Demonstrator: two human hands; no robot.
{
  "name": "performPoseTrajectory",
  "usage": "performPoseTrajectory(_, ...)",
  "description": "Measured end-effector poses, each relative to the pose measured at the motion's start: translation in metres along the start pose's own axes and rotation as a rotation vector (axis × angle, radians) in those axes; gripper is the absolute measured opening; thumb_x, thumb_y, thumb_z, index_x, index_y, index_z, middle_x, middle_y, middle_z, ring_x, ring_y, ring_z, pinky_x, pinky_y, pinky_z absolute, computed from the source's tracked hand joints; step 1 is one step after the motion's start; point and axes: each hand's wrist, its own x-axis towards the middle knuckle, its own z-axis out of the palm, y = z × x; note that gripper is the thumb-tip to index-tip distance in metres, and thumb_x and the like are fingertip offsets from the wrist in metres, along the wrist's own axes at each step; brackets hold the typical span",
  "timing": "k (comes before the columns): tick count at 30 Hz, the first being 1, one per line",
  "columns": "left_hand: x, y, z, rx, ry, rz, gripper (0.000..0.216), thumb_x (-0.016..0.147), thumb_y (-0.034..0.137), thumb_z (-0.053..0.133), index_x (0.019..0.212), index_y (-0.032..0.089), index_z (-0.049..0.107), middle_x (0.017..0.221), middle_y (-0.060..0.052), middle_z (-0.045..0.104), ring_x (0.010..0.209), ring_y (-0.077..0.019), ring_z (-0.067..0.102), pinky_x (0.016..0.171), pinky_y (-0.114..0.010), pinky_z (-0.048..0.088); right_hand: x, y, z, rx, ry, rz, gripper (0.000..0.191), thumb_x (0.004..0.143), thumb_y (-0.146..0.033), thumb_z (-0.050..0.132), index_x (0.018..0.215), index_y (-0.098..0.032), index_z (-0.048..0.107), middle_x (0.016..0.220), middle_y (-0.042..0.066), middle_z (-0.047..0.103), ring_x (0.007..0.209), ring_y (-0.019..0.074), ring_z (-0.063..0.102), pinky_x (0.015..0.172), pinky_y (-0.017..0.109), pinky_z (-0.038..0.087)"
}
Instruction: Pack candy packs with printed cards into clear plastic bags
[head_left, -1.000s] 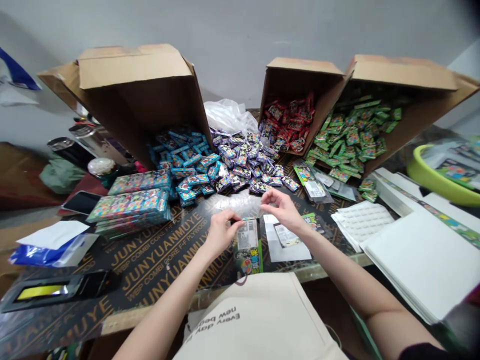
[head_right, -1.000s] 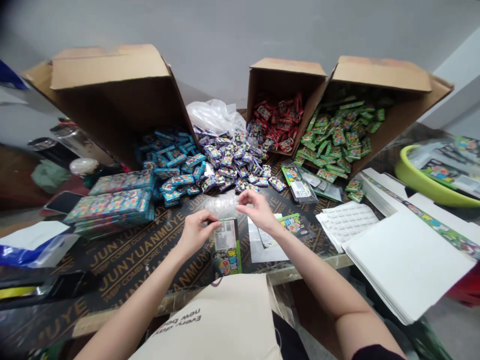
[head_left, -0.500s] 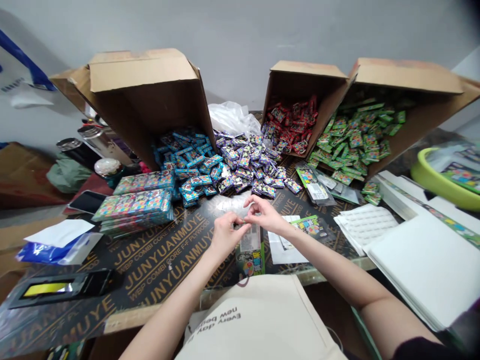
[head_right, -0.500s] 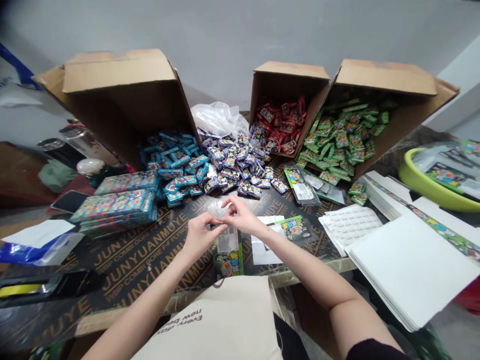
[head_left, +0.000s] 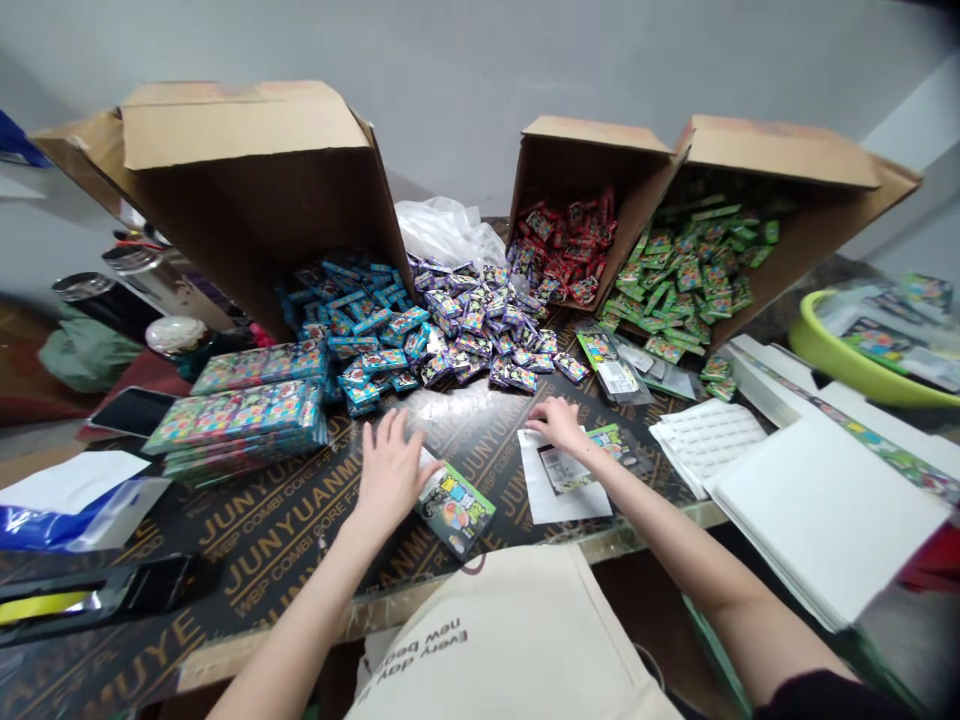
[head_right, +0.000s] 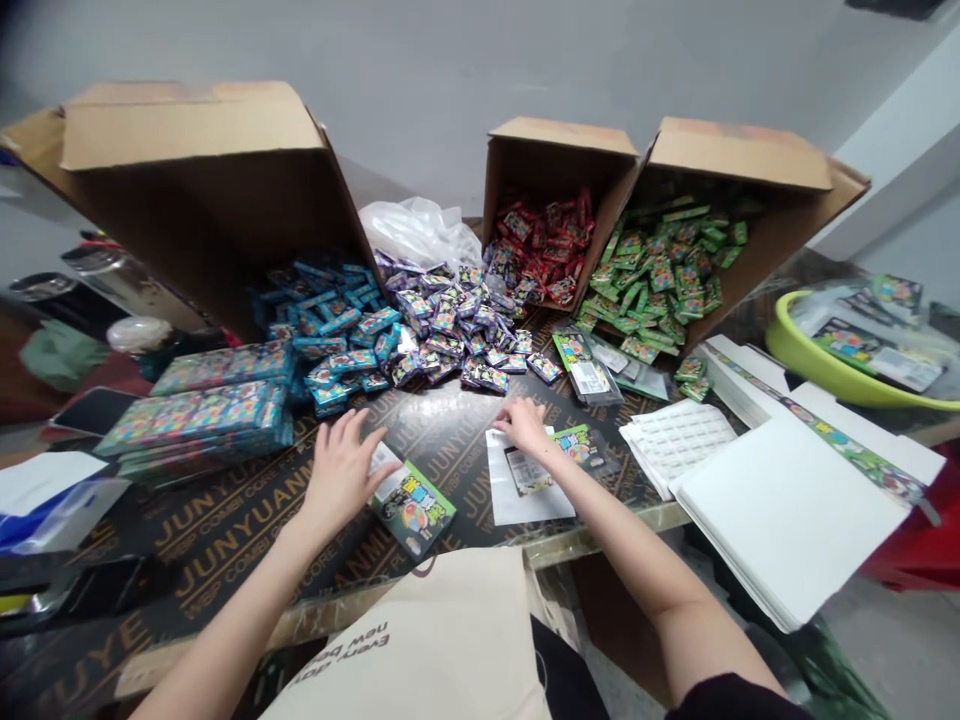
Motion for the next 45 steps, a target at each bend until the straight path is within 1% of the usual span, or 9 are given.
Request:
performPoseTrajectory(2,-0.001,0.002,0.008,-0.037,-0.153,0.142,0.057,0.066,0.04,0.066,0.117,0.022,0.05,0.131,-0.014,0.039,0.124,-0.0343,0.026,0.099,-0.059,0.013,-0.003,0.003,0.009,0.006,-0.022,-0.014,0.011,0.07,-0.03,0.063,0.066,-0.019,0.064,0.077,0.005,0.058,0.085,0.0224,0.046,0.072,0.032,0.025)
performPoseTrajectory(6,-0.002,0.019,0.029,-0.186,-0.491,0.384,0.071,0.056,0.036,0.073,0.12,0.029,0.044,0.118,-0.008,0.051,0.115,-0.03,0.038,0.098,-0.061,0.009,-0.008,-0.002,0.019,0.021,-0.026,-0.079,0.006,0.07,-0.022,0.062,0.066,-0.018,0.061,0.076,0.003,0.059,0.084,0.0201,0.047,0.073,0.031,0.025)
performPoseTrajectory(11,-0.001,0.034,0.046,-0.206,-0.571,0.484,0.06,0.046,0.037,0.078,0.098,0.02,0.056,0.098,-0.008,0.055,0.097,-0.0271,0.047,0.093,-0.05,0.026,-0.016,-0.007,0.018,0.066,-0.036,-0.202,0.008,0.073,-0.013,0.054,0.066,-0.017,0.055,0.072,0.003,0.057,0.078,0.0181,0.046,0.072,0.029,0.028)
performPoseTrajectory(15,0.004,0.035,0.032,-0.363,-0.611,0.387,0.044,0.048,0.033,0.077,0.085,0.019,0.058,0.08,-0.004,0.058,0.076,-0.022,0.053,0.069,-0.031,0.04,-0.021,-0.006,0.015,0.114,-0.046,-0.221,0.008,0.074,-0.012,0.049,0.07,-0.018,0.052,0.068,0.003,0.055,0.07,0.0169,0.046,0.066,0.027,0.031)
performPoseTrajectory(20,0.009,0.03,-0.012,-0.765,-0.256,0.183,0.052,0.074,0.021,0.059,0.123,0.027,0.042,0.09,-0.002,0.057,0.081,-0.0162,0.053,0.072,-0.026,0.04,-0.02,-0.007,0.006,0.2,-0.07,-0.173,0.006,0.076,-0.018,0.048,0.07,-0.018,0.051,0.064,0.0,0.055,0.061,0.0143,0.048,0.059,0.025,0.035)
performPoseTrajectory(26,0.003,0.017,-0.004,-1.01,0.011,-0.029,0.021,0.076,0.024,0.058,0.096,0.02,0.065,0.084,-0.003,0.054,0.08,-0.0151,0.053,0.074,-0.028,0.042,-0.018,-0.047,-0.033,0.702,0.036,-0.115,0.016,0.072,-0.032,0.057,0.07,-0.017,0.052,0.072,0.002,0.056,0.068,0.0146,0.051,0.06,0.025,0.039)
performPoseTrajectory(31,-0.001,0.011,0.0,-1.089,0.052,-0.103,0.019,0.071,0.025,0.064,0.089,0.019,0.067,0.087,-0.005,0.057,0.083,-0.0164,0.055,0.072,-0.028,0.044,-0.021,-0.097,-0.062,1.037,-0.225,-0.198,0.021,0.072,-0.035,0.061,0.07,-0.017,0.052,0.087,0.004,0.06,0.091,0.0164,0.053,0.078,0.029,0.039)
performPoseTrajectory(37,-0.012,-0.002,-0.014,-1.078,0.069,-0.121,0.013,0.069,0.024,0.065,0.081,0.017,0.065,0.083,-0.005,0.06,0.08,-0.0168,0.057,0.07,-0.028,0.046,-0.016,-0.134,-0.057,1.08,-0.567,-0.299,0.023,0.072,-0.036,0.062,0.068,-0.016,0.052,0.087,0.004,0.06,0.083,0.0143,0.055,0.076,0.028,0.04)
performPoseTrajectory(45,-0.029,-0.02,-0.015,-1.033,0.132,-0.165,0.013,0.069,0.027,0.065,0.075,0.016,0.061,0.08,-0.005,0.062,0.078,-0.017,0.058,0.072,-0.029,0.045,-0.029,-0.16,-0.031,0.883,-0.273,-0.401,0.03,0.07,-0.022,0.062,0.093,-0.021,0.044,0.077,-0.002,0.06,0.072,0.0137,0.058,0.068,0.028,0.044)
